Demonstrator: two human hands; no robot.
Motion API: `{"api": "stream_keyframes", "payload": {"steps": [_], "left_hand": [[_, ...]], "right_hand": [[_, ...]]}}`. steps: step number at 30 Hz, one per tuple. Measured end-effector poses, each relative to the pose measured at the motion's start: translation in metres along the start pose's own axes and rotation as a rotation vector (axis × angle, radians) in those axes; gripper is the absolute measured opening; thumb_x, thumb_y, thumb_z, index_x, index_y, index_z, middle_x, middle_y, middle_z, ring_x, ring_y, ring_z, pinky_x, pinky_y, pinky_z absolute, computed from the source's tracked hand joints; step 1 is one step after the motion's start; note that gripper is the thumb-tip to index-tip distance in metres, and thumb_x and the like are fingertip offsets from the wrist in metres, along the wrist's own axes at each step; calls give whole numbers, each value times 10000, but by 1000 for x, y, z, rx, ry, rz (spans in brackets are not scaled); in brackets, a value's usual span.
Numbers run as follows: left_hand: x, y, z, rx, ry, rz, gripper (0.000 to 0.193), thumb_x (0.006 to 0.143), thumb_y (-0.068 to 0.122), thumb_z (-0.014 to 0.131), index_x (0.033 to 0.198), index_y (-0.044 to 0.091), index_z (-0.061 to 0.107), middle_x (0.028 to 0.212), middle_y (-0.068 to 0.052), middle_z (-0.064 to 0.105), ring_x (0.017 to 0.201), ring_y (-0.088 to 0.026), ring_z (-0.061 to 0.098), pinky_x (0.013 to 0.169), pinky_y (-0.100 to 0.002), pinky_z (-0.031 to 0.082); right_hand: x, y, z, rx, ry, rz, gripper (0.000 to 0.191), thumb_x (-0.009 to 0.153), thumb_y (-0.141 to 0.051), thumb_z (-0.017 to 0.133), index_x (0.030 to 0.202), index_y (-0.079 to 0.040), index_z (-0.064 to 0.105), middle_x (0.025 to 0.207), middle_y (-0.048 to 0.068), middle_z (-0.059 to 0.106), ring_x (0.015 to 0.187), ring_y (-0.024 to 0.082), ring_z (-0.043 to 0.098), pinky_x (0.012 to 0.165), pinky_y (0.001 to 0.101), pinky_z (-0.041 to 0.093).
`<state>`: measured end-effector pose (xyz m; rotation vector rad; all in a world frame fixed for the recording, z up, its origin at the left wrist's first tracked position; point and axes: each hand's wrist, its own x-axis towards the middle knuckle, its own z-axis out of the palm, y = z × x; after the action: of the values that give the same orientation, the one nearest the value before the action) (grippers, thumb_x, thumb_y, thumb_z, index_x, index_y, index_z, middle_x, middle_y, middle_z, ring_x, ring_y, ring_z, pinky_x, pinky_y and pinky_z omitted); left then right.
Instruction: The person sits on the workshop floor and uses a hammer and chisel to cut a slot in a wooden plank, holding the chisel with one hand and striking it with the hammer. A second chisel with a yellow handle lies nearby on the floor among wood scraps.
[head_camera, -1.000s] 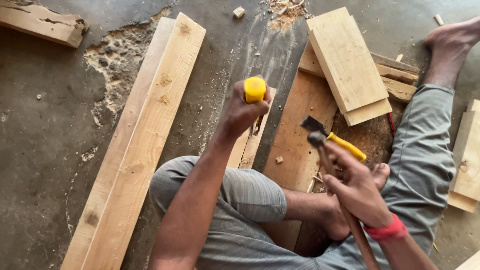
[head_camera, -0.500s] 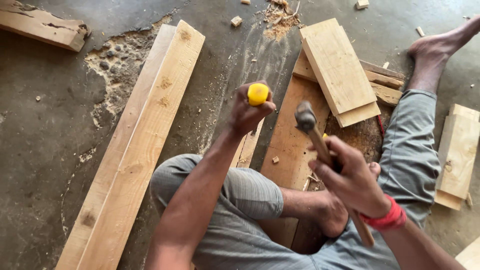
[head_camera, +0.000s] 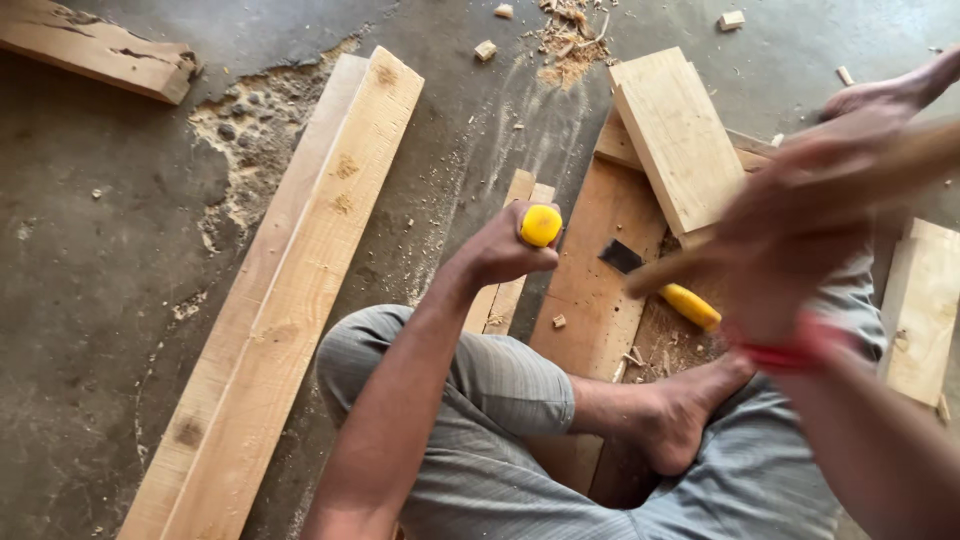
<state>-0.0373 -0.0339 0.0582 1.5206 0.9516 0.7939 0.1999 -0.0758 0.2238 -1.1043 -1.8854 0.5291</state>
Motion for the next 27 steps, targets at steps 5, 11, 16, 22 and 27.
{"api": "stream_keyframes", "payload": {"steps": [5, 11, 16, 22, 27], "left_hand": [[-3, -1, 2, 82, -7, -13, 99, 695, 91, 713, 744, 68, 630, 658, 12, 598, 652, -69, 575, 581, -280, 484], [-5, 2, 2, 40, 31, 1, 91, 716, 86, 694, 783, 58, 638, 685, -6, 625, 667, -96, 597, 625, -292, 519], [-8, 11, 11, 145, 96, 55, 121, 734, 115, 737, 822, 64, 671, 749, -46, 695, 697, -144, 673, 655, -313, 549], [10, -11, 41, 271, 905, 518, 377, 733, 134, 728, 1024, -69, 600, 888, -165, 608, 793, -229, 601, 682, -374, 512], [105, -17, 16, -144, 459, -153, 99, 764, 131, 728, 752, 59, 660, 656, -37, 676, 583, -139, 631, 531, -332, 495]], "right_hand": [[-16, 19, 47, -445, -628, 156, 168, 930, -168, 683, 989, -26, 618, 668, 120, 603, 614, 279, 582, 560, 405, 462], [-13, -5, 12, 354, 26, 373, 368, 861, -2, 516, 1220, -55, 577, 683, 33, 530, 551, 148, 465, 490, 321, 372], [-42, 44, 51, -151, -324, 71, 147, 918, -61, 621, 1055, -39, 572, 761, 132, 556, 653, 326, 627, 600, 364, 431], [-178, 151, 38, 8, -534, 763, 140, 922, -129, 657, 860, -41, 567, 704, 72, 514, 651, 163, 494, 566, 350, 441], [-258, 170, 36, 348, -512, 1038, 114, 825, -55, 682, 929, -9, 674, 735, 20, 650, 677, 111, 587, 597, 287, 507]]}}
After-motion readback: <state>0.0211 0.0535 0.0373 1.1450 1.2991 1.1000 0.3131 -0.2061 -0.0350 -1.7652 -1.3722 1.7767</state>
